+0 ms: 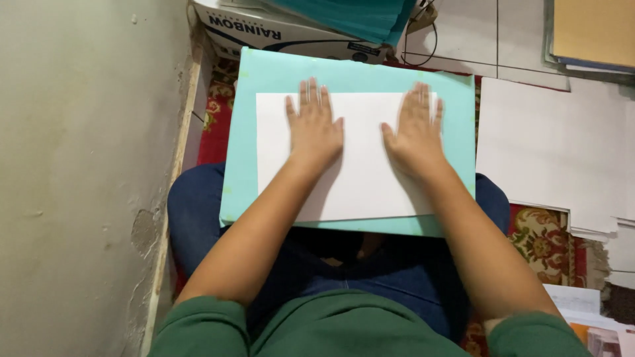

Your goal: Folding large white sheets of paper on a flat surface and smoothing the creases.

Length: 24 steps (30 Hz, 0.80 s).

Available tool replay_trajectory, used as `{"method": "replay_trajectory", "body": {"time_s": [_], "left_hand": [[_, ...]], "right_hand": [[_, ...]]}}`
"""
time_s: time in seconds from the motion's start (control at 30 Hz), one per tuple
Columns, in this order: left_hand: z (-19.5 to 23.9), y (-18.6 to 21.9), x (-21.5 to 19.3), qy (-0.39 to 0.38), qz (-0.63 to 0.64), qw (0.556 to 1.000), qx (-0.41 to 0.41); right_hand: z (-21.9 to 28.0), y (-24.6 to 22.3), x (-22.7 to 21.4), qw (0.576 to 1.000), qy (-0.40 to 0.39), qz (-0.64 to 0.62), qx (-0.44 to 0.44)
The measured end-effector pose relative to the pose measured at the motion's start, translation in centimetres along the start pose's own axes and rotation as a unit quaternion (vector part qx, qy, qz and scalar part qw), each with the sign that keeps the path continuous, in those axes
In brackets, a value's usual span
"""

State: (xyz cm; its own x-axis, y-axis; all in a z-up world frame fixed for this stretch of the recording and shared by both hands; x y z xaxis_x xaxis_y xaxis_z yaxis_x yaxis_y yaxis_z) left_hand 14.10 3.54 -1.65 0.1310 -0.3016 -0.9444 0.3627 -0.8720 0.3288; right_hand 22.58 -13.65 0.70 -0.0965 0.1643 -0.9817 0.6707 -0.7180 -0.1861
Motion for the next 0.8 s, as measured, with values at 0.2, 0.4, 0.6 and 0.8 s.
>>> {"method": "replay_trajectory", "body": {"time_s": [0.2,0.4,0.6,0.8], "left_hand": [[-3.8,3.1,0.0,0.037,0.008,0.986,0.163],[-5.6,-2.0,-0.7,0.108,-0.002,0.991,0.082],[-2.9,-5.7,-4.3,0.087,-0.018,0.996,0.002],[1.1,-6.2,-5.5,0.068,-0.032,0.997,0.004]], "right_hand": [[-6.0,-3.0,5.8,0.992,-0.018,0.037,-0.122],[-5.7,-1.6,-1.1,0.998,-0.043,-0.037,-0.017],[-2.2,2.0,-3.6,0.998,-0.040,-0.016,0.053],[7.3,3.7,-2.9,0.997,0.009,0.038,0.062]]}}
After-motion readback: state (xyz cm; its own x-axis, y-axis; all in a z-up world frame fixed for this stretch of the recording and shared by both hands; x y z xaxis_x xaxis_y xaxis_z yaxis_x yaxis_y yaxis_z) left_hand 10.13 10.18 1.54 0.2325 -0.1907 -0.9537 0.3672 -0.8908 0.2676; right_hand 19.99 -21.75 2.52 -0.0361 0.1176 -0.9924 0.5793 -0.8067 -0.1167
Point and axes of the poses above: each hand's wrist, its own z-axis away from the middle knuckle, its own x-axis out of the palm, y = z × x, the point moved 8 cm from there along -z, towards the middle knuckle, and after that the axes turned 1 degree about z, right-handed, at the moved point
